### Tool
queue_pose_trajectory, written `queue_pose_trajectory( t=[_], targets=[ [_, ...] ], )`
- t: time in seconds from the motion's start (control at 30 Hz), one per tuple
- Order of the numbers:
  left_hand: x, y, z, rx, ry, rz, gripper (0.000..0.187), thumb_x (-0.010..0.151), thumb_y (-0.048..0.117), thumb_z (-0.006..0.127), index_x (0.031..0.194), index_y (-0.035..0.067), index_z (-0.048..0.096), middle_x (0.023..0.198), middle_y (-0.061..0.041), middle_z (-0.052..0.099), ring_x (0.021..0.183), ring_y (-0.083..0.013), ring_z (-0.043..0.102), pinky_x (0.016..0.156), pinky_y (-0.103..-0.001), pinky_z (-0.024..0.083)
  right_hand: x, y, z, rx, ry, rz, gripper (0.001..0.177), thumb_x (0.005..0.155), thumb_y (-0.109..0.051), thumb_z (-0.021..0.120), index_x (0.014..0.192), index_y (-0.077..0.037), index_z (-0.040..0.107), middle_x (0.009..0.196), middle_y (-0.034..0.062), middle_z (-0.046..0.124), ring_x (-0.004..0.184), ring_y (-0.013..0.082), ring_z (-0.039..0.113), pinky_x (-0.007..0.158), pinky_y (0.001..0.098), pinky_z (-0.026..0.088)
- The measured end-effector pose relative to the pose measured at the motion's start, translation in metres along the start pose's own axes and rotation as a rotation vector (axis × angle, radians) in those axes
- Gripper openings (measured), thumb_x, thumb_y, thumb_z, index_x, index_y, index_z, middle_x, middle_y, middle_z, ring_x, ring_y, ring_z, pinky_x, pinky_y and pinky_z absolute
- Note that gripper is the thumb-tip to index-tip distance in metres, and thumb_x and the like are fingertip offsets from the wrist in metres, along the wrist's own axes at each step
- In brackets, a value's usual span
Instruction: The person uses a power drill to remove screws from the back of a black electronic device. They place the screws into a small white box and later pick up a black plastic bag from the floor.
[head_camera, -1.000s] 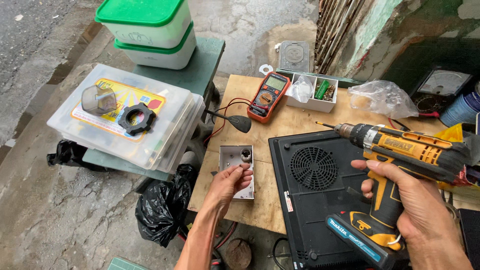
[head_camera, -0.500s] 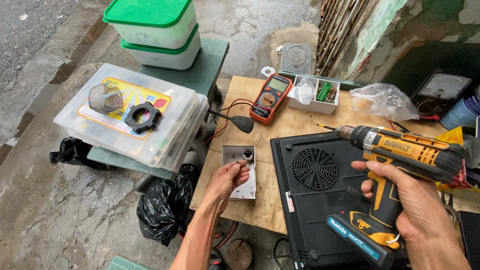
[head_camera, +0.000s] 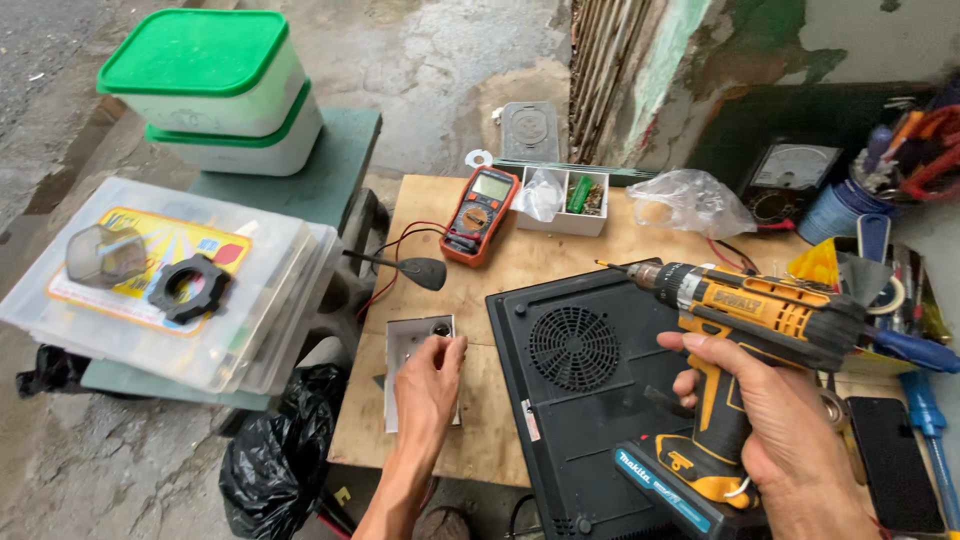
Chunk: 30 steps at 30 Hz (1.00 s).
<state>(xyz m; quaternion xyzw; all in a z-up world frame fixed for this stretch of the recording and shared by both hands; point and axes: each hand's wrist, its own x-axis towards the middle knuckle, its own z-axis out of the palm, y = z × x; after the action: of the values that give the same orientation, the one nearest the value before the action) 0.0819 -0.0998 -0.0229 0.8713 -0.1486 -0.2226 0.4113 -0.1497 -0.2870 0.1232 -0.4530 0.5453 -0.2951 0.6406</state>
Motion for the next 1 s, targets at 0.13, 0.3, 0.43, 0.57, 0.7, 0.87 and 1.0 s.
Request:
queue_pose_trajectory(
  t=[0.13, 0.3, 0.43, 0.57, 0.7, 0.87, 1.0],
  targets=[
    [0.019, 0.016, 0.046, 0.019, -0.071, 0.198, 0.027, 0.106, 0.034, 0.064, 0.125, 0.023, 0.080, 0.110, 0.002, 0.089, 0.104, -0.0190, 0.083, 0.090, -0.040, 0.059, 0.005, -0.009, -0.007, 0.080, 0.053, 0.044, 0.040, 0.093, -0.004, 0.071, 0.133, 0.002, 0.071, 0.115, 0.0282, 0.084, 0.063, 0.0248, 0.058, 0.058, 0.0352, 0.045],
    [0.072, 0.015, 0.088, 0.096, -0.025, 0.262, 0.039, 0.103, 0.026, 0.057, 0.137, 0.017, 0.074, 0.132, -0.010, 0.081, 0.123, -0.0328, 0.075, 0.105, -0.047, 0.055, 0.019, -0.013, -0.016, 0.041, 0.106, 0.029, 0.045, 0.092, -0.005, 0.073, 0.137, 0.001, 0.073, 0.114, 0.0270, 0.084, 0.061, 0.0271, 0.059, 0.058, 0.0377, 0.047],
    [0.030, 0.035, 0.076, -0.034, -0.026, 0.218, 0.046, 0.102, 0.027, 0.050, 0.141, 0.015, 0.072, 0.135, -0.009, 0.082, 0.126, -0.0280, 0.076, 0.107, -0.043, 0.055, 0.023, -0.009, -0.018, -0.052, 0.113, 0.047, 0.032, 0.092, -0.006, 0.075, 0.121, 0.008, 0.078, 0.112, 0.0222, 0.086, 0.065, 0.0257, 0.061, 0.059, 0.0388, 0.049],
    [-0.049, 0.033, 0.076, -0.232, -0.026, 0.076, 0.043, 0.106, 0.028, 0.054, 0.143, 0.019, 0.073, 0.141, -0.005, 0.082, 0.128, -0.0171, 0.077, 0.107, -0.035, 0.062, 0.033, -0.007, -0.025, 0.012, 0.084, 0.037, 0.043, 0.093, -0.007, 0.073, 0.136, -0.003, 0.071, 0.116, 0.0225, 0.084, 0.067, 0.0238, 0.061, 0.061, 0.0365, 0.049],
    [-0.143, -0.028, 0.110, -0.100, 0.131, 0.461, 0.030, 0.106, 0.018, 0.065, 0.132, 0.015, 0.079, 0.137, -0.005, 0.080, 0.130, -0.0237, 0.075, 0.113, -0.039, 0.056, 0.020, -0.015, -0.040, -0.018, 0.149, -0.014, 0.039, 0.092, -0.010, 0.076, 0.130, 0.001, 0.073, 0.116, 0.0186, 0.085, 0.066, 0.0209, 0.063, 0.061, 0.0346, 0.052],
    [-0.205, -0.094, 0.128, 0.063, -0.063, 0.336, 0.052, 0.099, 0.041, 0.077, 0.148, 0.026, 0.071, 0.155, -0.003, 0.065, 0.141, -0.0280, 0.062, 0.111, -0.046, 0.054, -0.009, -0.018, -0.076, 0.029, 0.209, -0.090, 0.033, 0.092, -0.011, 0.079, 0.122, 0.000, 0.074, 0.112, 0.0141, 0.083, 0.066, 0.0184, 0.062, 0.059, 0.0316, 0.051],
    [-0.209, -0.098, 0.118, -0.014, -0.046, 0.512, 0.038, 0.096, 0.038, 0.085, 0.129, 0.022, 0.077, 0.147, -0.010, 0.068, 0.138, -0.0276, 0.066, 0.114, -0.043, 0.052, -0.015, -0.008, -0.115, 0.005, 0.257, -0.152, 0.030, 0.087, -0.015, 0.080, 0.115, -0.007, 0.077, 0.110, 0.0070, 0.086, 0.063, 0.0121, 0.065, 0.056, 0.0237, 0.054]
  ],
)
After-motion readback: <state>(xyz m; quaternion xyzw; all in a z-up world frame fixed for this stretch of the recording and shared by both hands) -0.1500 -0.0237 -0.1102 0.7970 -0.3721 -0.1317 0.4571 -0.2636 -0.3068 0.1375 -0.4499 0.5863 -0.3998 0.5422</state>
